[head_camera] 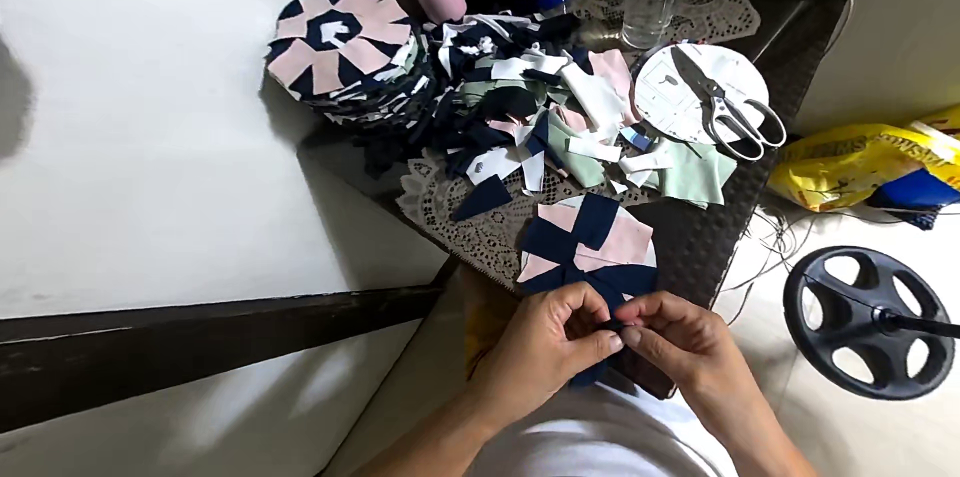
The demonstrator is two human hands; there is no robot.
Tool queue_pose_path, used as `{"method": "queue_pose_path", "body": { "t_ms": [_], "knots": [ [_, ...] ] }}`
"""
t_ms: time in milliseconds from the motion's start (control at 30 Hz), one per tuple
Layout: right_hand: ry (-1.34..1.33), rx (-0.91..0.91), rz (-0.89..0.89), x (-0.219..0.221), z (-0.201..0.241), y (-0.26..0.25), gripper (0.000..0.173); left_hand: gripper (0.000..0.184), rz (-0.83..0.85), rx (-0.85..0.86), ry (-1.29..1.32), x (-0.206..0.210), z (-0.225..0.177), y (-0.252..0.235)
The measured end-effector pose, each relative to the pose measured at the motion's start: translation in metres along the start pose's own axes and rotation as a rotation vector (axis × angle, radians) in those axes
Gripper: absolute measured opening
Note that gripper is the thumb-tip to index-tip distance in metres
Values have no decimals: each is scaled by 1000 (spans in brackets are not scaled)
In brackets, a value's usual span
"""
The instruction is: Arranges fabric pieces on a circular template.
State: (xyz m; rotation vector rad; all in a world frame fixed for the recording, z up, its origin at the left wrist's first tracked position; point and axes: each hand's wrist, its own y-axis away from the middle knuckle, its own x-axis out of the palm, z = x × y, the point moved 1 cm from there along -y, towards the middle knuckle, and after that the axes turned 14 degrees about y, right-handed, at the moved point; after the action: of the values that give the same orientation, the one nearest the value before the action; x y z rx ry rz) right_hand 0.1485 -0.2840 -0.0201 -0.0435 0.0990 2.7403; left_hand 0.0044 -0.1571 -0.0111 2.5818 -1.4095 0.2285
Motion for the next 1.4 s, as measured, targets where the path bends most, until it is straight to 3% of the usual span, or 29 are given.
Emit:
{"method": "queue_pose_path", "body": {
  "t_ms": [167,267,333,600,867,1100,1400],
  "knots": [
    [188,0,-118,-1,-8,1,4,7,-12,-78,72,-2,6,-8],
    [418,-63,-175,-4,-13,-2,15,7,-77,-58,42,2,8,-16],
    [615,-97,-224,-6,-15,-6,22,7,-108,-14,-75,5,9,-22],
    [1119,-96,-333,-21,-8,-41,19,10,-211,83,-619,10,8,-69],
    [1271,-51,-334,-26,-11,-62,15,8,-224,134,-885,12,15,-91],
    [1324,-29,-310,-29,-11,-65,17,6,-174,219,-930,13,17,-93],
    [1292,-1,-215,-39,-5,-69,17,19,-125,251,-970,11,18,-90]
  ]
}}
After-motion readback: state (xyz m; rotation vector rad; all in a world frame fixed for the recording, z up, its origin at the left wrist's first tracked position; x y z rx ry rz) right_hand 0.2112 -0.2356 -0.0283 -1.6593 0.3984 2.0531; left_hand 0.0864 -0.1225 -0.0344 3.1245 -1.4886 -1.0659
